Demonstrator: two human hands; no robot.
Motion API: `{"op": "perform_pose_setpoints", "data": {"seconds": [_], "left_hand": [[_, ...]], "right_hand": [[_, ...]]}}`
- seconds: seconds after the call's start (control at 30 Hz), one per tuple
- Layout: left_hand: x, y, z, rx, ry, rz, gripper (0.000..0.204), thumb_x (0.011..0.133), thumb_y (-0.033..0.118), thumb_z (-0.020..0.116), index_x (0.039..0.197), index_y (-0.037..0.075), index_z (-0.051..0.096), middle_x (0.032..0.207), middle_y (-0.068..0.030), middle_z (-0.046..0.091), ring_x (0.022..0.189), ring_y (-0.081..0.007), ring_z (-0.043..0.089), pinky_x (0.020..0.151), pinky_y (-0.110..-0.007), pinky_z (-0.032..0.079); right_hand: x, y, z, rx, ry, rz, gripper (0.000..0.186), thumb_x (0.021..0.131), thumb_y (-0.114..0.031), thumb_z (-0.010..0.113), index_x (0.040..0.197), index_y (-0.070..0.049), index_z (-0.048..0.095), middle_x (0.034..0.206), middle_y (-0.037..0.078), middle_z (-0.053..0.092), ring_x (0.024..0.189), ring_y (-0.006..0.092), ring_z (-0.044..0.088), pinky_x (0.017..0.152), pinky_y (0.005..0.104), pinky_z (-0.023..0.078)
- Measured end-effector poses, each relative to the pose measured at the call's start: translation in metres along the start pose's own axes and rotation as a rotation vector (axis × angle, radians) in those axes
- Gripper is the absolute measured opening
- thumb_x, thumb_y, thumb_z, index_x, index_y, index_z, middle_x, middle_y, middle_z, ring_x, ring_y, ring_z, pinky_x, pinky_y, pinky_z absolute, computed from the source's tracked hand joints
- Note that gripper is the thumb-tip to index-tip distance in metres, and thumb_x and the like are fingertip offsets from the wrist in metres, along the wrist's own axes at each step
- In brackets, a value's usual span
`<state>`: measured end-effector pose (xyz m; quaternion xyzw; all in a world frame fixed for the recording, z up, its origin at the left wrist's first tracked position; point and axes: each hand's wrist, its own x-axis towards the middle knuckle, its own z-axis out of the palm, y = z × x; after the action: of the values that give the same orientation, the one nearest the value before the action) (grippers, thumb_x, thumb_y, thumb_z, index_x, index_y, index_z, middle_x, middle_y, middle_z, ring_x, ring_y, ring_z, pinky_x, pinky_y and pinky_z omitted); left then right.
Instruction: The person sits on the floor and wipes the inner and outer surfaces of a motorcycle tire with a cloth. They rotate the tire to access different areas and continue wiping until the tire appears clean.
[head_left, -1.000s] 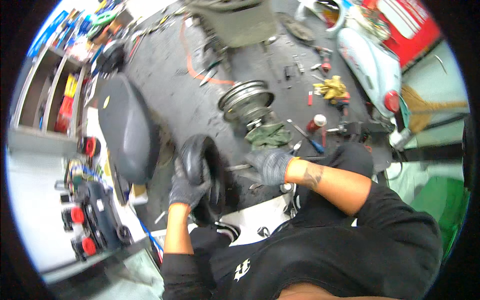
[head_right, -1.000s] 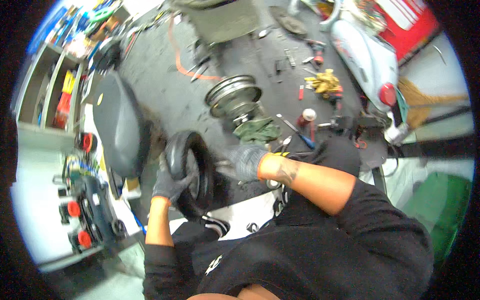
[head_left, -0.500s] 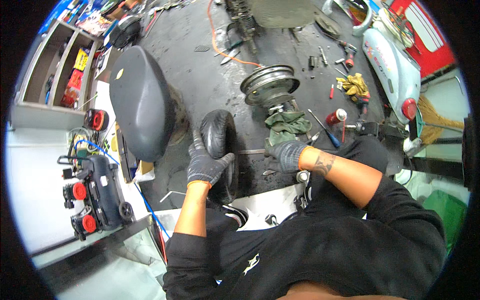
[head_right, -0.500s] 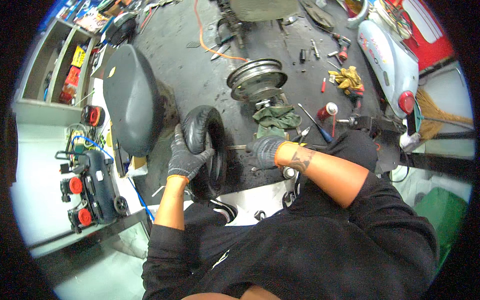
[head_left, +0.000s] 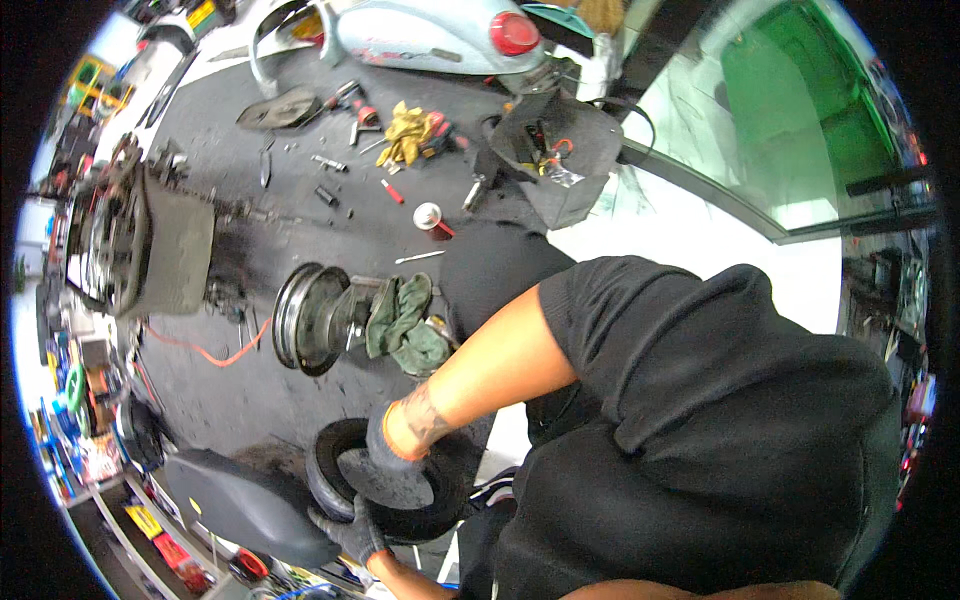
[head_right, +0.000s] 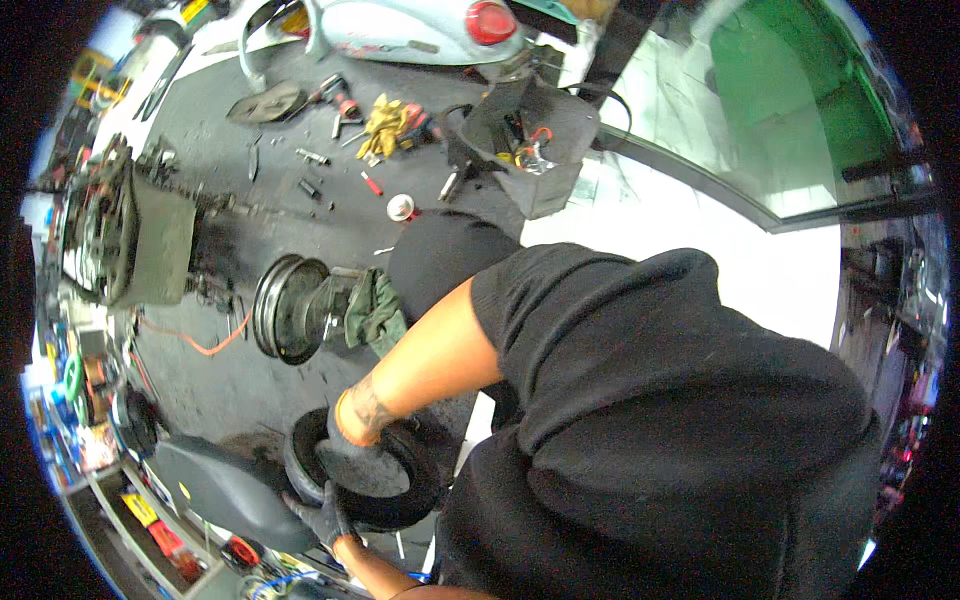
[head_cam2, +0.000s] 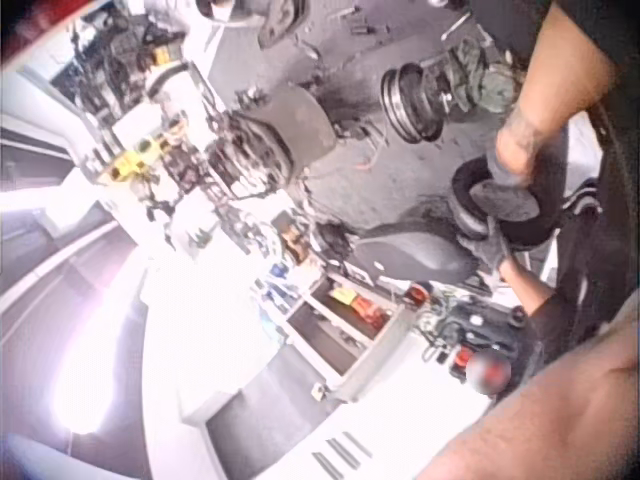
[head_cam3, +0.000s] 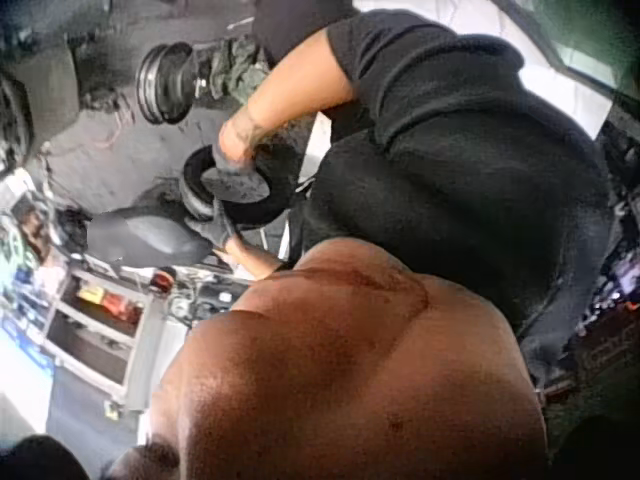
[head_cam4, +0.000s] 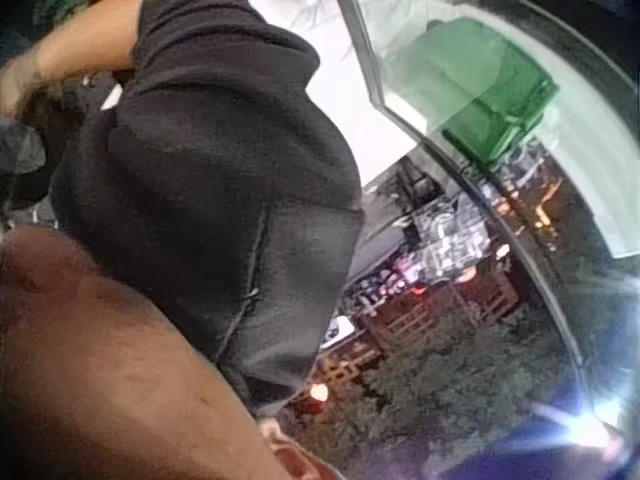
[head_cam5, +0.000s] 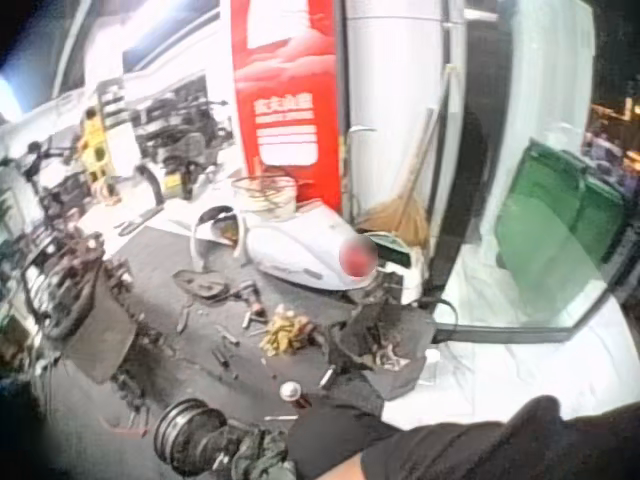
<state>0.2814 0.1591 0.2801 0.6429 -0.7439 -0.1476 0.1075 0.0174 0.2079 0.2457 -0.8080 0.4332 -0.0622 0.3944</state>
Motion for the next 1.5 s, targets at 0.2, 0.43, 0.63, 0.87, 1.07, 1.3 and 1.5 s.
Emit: {"op": "perform_pose_setpoints", "data": {"seconds": [0.2,0.43,0.63,0.87,1.07,1.3,1.5], "left_hand": [[-0.014,-0.006,0.003,-0.128,-0.081,-0.107,0.115,0.073,0.022,0.09,0.164,0.01,0.021,0.145,-0.026,0.058,0.127,-0.0438,0.06,0.109,-0.046,0.047],[-0.032,0.008,0.015,0.004,-0.044,-0.165,0.111,0.071,0.011,0.085,0.164,0.014,0.026,0.137,-0.0232,0.065,0.118,-0.0374,0.066,0.101,-0.045,0.051],[-0.04,0.003,0.002,-0.071,-0.051,-0.166,0.115,0.074,0.035,0.09,0.165,0.015,0.024,0.151,-0.0253,0.053,0.136,-0.0381,0.053,0.115,-0.043,0.041],[-0.061,-0.025,0.018,0.095,0.19,-0.191,0.102,0.074,0.03,0.091,0.156,0.003,0.038,0.155,-0.0233,0.048,0.141,-0.0389,0.048,0.119,-0.044,0.037],[-0.074,-0.024,0.018,-0.093,0.233,-0.158,0.102,0.078,0.035,0.089,0.158,0.002,0.035,0.157,-0.021,0.047,0.144,-0.0349,0.046,0.121,-0.044,0.034],[-0.094,-0.02,0.022,-0.076,0.325,-0.397,0.1,0.083,0.034,0.087,0.157,-0.005,0.033,0.158,-0.0219,0.045,0.144,-0.0324,0.046,0.122,-0.039,0.031],[-0.099,-0.016,0.02,-0.185,0.323,-0.481,0.095,0.085,0.04,0.081,0.157,-0.002,0.035,0.157,-0.0229,0.045,0.138,-0.0329,0.051,0.116,-0.042,0.039]], "right_hand": [[-0.021,-0.025,-0.064,-0.064,0.147,-0.328,0.041,0.086,-0.031,0.067,0.113,-0.002,0.077,0.119,0.02,0.074,0.107,0.0373,0.071,0.089,0.0469,0.057],[-0.105,-0.038,-0.136,0.159,0.449,-0.145,0.041,0.093,-0.036,0.065,0.111,0.001,0.069,0.106,0.024,0.073,0.102,0.0449,0.069,0.089,0.053,0.054],[-0.201,0.046,-0.157,0.116,1.073,-0.11,0.038,0.089,-0.031,0.069,0.114,-0.002,0.07,0.105,0.02,0.072,0.1,0.0334,0.069,0.088,0.0449,0.055],[-0.323,0.225,-0.047,0.126,1.077,0.809,0.027,0.092,-0.028,0.068,0.107,-0.006,0.072,0.092,0.016,0.07,0.088,0.0268,0.068,0.082,0.0388,0.055],[-0.285,0.304,0.087,-0.603,0.566,0.641,0.031,0.1,-0.034,0.063,0.112,-0.006,0.069,0.091,0.012,0.071,0.086,0.0246,0.07,0.082,0.0369,0.055],[-0.221,0.272,0.101,-0.22,0.296,0.539,0.029,0.101,-0.034,0.062,0.111,-0.007,0.068,0.09,0.011,0.07,0.085,0.0236,0.069,0.081,0.0368,0.056],[-0.161,0.253,0.083,-0.091,0.263,0.371,0.028,0.102,-0.033,0.061,0.109,-0.008,0.068,0.09,0.01,0.07,0.083,0.0227,0.069,0.08,0.0366,0.056]]}}
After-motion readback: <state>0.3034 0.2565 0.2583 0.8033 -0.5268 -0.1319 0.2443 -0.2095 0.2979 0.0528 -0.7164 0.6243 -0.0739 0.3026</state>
